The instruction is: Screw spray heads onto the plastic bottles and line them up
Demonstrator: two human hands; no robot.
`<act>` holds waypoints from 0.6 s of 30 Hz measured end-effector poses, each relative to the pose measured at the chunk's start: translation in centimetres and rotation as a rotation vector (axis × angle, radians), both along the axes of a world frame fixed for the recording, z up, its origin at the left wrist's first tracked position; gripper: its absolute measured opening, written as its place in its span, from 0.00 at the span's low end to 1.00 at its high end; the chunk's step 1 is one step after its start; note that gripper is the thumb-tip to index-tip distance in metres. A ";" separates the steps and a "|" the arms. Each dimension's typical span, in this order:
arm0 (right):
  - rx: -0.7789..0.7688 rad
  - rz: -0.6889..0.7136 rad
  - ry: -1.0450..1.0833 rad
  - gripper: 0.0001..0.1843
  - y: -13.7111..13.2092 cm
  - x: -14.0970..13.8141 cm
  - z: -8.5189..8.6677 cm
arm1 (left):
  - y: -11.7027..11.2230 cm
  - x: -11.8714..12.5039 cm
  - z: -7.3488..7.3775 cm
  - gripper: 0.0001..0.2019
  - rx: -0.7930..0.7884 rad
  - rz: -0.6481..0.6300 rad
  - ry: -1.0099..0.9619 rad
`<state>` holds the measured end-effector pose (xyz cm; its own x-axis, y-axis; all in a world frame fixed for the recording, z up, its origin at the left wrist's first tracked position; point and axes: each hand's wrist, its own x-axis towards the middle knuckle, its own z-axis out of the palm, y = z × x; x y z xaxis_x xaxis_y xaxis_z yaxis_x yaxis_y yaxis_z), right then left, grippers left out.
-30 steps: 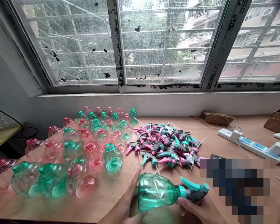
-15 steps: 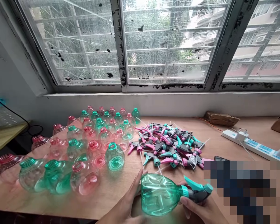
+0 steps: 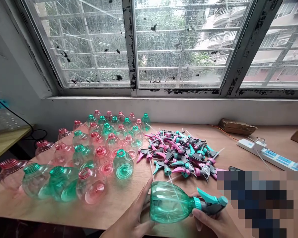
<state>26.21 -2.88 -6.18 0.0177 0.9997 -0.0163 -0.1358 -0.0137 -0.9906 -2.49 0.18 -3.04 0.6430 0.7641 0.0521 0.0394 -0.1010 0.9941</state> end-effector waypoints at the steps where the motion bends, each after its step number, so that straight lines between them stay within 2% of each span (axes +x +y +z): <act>1: 0.001 0.008 0.006 0.26 0.0 0.0 -0.1 | 0.0 0.1 0.0 0.49 -0.022 -0.003 -0.031; 3: 0.001 0.025 0.025 0.25 0.1 0.1 -0.2 | 0.0 0.2 0.2 0.52 -0.051 0.003 -0.064; 8: -0.014 0.024 0.079 0.26 0.1 0.2 -0.2 | 0.2 0.3 0.9 0.49 -0.059 0.012 -0.038; 13: -0.014 -0.002 0.043 0.27 0.1 0.2 -0.3 | 0.2 0.1 0.3 0.45 -0.040 0.027 0.019; 18: -0.009 -0.002 0.067 0.25 0.1 0.0 -0.3 | 0.0 -0.1 0.1 0.56 -0.108 0.034 -0.060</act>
